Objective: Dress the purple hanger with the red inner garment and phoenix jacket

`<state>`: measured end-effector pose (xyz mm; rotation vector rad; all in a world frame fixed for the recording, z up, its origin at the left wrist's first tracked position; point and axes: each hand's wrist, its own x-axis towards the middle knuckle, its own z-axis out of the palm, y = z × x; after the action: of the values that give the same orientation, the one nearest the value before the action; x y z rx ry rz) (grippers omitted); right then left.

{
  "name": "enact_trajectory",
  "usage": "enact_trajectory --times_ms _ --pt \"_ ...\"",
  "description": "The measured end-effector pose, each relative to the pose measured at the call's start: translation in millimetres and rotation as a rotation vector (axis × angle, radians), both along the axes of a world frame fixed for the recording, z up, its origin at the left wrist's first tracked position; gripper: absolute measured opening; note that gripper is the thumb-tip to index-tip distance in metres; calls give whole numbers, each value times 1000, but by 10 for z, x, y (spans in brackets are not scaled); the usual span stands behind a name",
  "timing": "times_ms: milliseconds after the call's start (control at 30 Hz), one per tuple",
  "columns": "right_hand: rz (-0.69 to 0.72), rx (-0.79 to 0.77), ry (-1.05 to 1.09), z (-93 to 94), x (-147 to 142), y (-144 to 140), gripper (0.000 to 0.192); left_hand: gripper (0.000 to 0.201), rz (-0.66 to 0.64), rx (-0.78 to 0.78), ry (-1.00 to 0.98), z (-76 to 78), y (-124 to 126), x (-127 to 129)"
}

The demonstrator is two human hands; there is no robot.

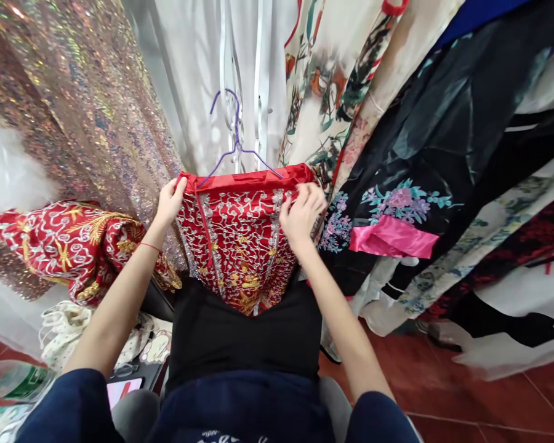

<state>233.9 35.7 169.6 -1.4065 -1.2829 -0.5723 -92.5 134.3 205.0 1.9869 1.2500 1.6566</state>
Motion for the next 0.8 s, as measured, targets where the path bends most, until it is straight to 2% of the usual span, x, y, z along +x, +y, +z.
enact_trajectory --times_ms 67,133,233,300,400,500,633,733,800 --pt "230 -97 -91 -176 -351 -121 25 51 56 69 -26 -59 -99 55" --pt "510 -207 -84 -286 -741 -160 23 51 128 97 -38 -85 -236 97" --pt "838 -264 122 -283 -1303 -102 28 47 206 104 -14 -114 -459 136" --pt "955 -280 337 -217 -1614 -54 36 45 216 109 17 -143 -582 147" --pt "1030 -310 562 -158 -1924 -68 35 43 202 140 40 -190 -715 145" --pt "1148 -356 634 -214 -2033 -184 36 38 218 144 57 -229 -831 150" --pt "1278 -404 785 -357 -1976 -329 43 37 286 155 33 -333 -1043 215" --pt "1295 -429 808 -443 -1891 -343 47 36 296 152 -57 -524 -1242 308" --pt "1295 -443 823 -496 -1850 -322 47 30 205 69 -124 -692 -1364 372"
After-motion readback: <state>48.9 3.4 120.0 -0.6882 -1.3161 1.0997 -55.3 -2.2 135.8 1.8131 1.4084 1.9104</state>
